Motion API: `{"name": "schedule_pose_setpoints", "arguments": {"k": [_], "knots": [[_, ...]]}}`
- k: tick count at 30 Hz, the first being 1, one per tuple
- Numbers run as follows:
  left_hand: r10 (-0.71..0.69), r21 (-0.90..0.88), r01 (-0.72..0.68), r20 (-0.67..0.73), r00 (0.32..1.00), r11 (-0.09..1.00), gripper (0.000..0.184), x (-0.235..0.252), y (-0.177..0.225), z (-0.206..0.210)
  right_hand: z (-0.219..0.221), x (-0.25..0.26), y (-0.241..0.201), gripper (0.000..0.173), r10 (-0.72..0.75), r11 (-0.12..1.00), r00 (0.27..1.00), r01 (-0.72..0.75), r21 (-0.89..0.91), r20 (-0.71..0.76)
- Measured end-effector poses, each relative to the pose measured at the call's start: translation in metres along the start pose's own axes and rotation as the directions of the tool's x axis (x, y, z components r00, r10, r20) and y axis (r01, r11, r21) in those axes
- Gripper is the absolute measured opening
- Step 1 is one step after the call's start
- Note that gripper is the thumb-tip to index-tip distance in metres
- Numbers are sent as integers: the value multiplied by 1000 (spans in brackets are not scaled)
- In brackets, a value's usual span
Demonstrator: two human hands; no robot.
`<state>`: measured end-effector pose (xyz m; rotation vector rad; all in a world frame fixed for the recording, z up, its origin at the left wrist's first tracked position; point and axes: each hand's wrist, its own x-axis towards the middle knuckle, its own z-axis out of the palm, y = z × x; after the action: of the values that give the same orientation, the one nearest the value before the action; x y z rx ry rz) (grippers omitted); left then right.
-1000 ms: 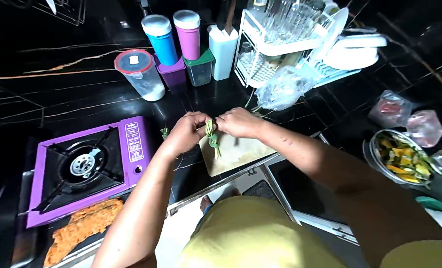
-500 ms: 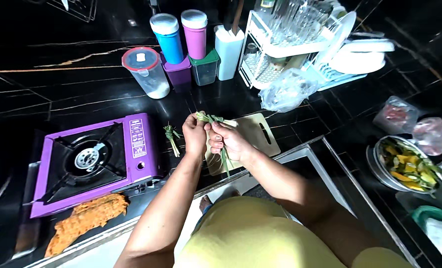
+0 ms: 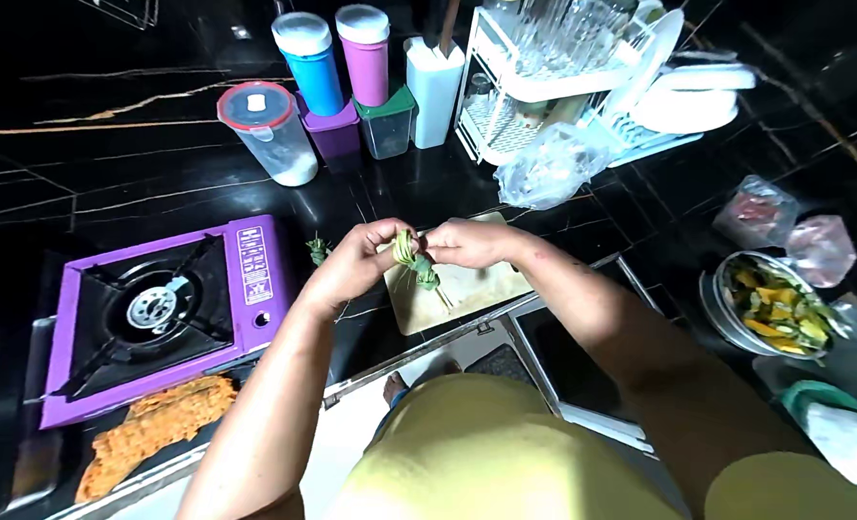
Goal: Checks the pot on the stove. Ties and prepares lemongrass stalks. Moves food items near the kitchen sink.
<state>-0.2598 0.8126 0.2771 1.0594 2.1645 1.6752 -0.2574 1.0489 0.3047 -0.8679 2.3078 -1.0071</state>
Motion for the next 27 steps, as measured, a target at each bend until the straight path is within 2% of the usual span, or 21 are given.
{"name": "schedule_pose_setpoints", "arguments": {"k": [2, 4, 5, 8, 10, 12, 14, 16, 18, 19, 21, 24, 27], "knots": [[26, 307, -38, 42, 999, 951, 13, 3, 4, 0, 1, 2, -14, 24, 160, 945, 987, -146, -292, 23], [30, 443, -31, 9, 999, 896, 11, 5, 0, 7, 8, 7, -25, 25, 282, 823, 959, -246, -512, -7], [28, 477, -12, -27, 999, 879, 10, 3, -4, 13, 13, 9, -27, 24, 298, 770, 954, -263, -582, -37], [24, 481, 72, -189, 982, 874, 12, -1, -25, 37, 29, 10, -25, 19, 305, 697, 938, -336, -634, -162], [-76, 338, 189, -321, 944, 922, 12, -2, -43, 53, 42, 14, -24, 20, 359, 670, 906, -417, -615, -224], [-281, 109, 349, -399, 873, 931, 14, -1, -59, 66, 60, 22, -19, 19, 408, 649, 871, -486, -584, -272], [-390, -18, 413, -365, 845, 911, 16, 1, -67, 71, 69, 23, -6, 16, 419, 668, 865, -500, -551, -277], [-350, 9, 363, -241, 905, 932, 14, -1, -62, 61, 60, 16, 1, 18, 438, 729, 881, -464, -503, -179], [-241, 78, 249, -97, 966, 965, 10, -6, -50, 48, 40, 7, 6, 21, 418, 832, 909, -381, -403, 3], [-193, 115, 196, -38, 980, 974, 10, -7, -44, 44, 31, 2, 9, 26, 376, 886, 923, -334, -322, 77], [-116, 214, 105, 40, 992, 971, 11, -10, -37, 43, 18, -9, 14, 32, 307, 944, 942, -284, -166, 135], [-101, 330, 73, 68, 993, 941, 14, -11, -36, 52, 18, -15, 17, 33, 363, 931, 921, -366, -7, 140], [-90, 363, 73, 29, 996, 929, 16, -11, -42, 61, 32, -21, 26, 33, 453, 819, 882, -468, 331, 127]]}}
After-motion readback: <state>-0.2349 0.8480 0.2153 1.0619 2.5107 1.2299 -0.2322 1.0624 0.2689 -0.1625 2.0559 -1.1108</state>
